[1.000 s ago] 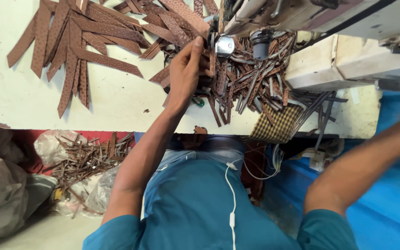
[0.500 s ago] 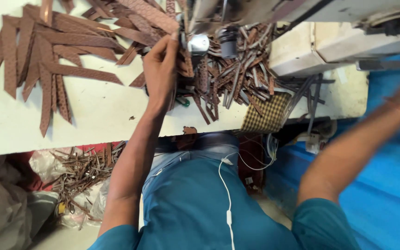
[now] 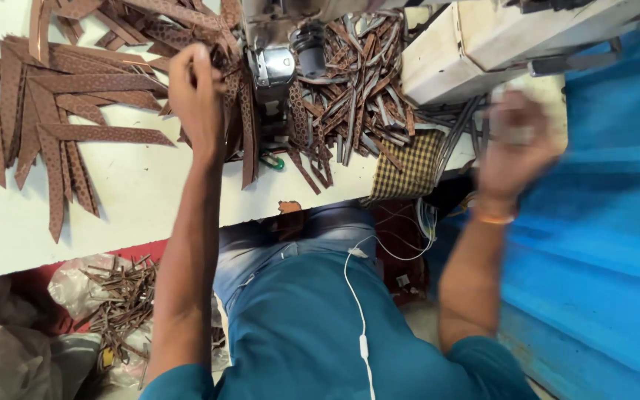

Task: The person repeatedly picks up brown patterned fabric strips, folds them, and feeds them into a sewing machine. The person uses both hands to guide the material through the machine and then places the stitched strips into a growing pile on the table.

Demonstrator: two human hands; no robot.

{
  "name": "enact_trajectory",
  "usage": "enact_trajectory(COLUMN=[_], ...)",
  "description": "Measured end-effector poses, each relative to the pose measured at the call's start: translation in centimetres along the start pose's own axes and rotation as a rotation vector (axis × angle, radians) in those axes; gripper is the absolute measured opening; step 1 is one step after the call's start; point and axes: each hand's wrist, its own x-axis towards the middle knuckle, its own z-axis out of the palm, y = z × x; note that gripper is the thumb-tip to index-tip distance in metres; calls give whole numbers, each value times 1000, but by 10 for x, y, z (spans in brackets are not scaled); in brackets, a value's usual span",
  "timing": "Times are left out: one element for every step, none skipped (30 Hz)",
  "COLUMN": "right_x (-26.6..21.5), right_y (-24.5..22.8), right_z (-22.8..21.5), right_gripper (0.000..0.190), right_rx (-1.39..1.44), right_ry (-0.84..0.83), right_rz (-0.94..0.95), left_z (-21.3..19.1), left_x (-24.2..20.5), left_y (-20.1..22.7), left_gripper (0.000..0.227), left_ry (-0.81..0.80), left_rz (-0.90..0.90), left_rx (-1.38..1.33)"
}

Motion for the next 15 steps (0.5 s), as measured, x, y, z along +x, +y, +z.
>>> enact_trajectory(right_x=[-14, -25, -36, -37, -37, -33, -28, -23, -17, -18, -18, -18, -14, -16, -18], right_y=[9, 19, 28, 40, 52, 65, 68, 71, 73, 77, 81, 86, 92, 98, 103], right_z=[15, 31, 47, 56, 65, 75, 84, 91, 98, 100, 101, 103, 108, 108, 107], right_gripper=[21, 19, 19, 19, 20, 22, 22, 28, 34, 34, 36, 39, 39, 38, 37], right_rx=[1, -156, -312, -310, -457, -603, -600, -694, -788, -786, -853, -921, -919, -946, -973], right_ry=[2, -135, -274, -271, -312, -353, -351, -398, -444, -449, -472, -493, -496, -515, -534], right_rz=[5, 111, 216, 220, 158, 85, 81, 85, 88, 83, 137, 189, 183, 223, 263], left_z=[-4, -8, -13, -13, -14, -12, -14, -16, -18, -19, -21, -22, -21, -22, -22], left_x=[-23, -44, -64, -84, -103, -120, -131, -144, -156, -162, -167, -171, -170, -174, -179], left_y=[6, 14, 21, 24, 27, 29, 22, 13, 5, 3, 0, -3, -4, -4, -4], left_gripper=[29, 33, 36, 36, 34, 32, 32, 29, 27, 27, 25, 23, 23, 22, 21], left_ry=[-2, 13, 28, 25, -19, -61, -59, -86, -112, -106, -102, -98, -91, -114, -136], left_rz=[-2, -29, -56, -56, -206, -351, -346, -299, -252, -252, -276, -299, -298, -224, -151], left_rx=[5, 72, 139, 143, 106, 62, 61, 60, 59, 58, 98, 136, 134, 131, 128])
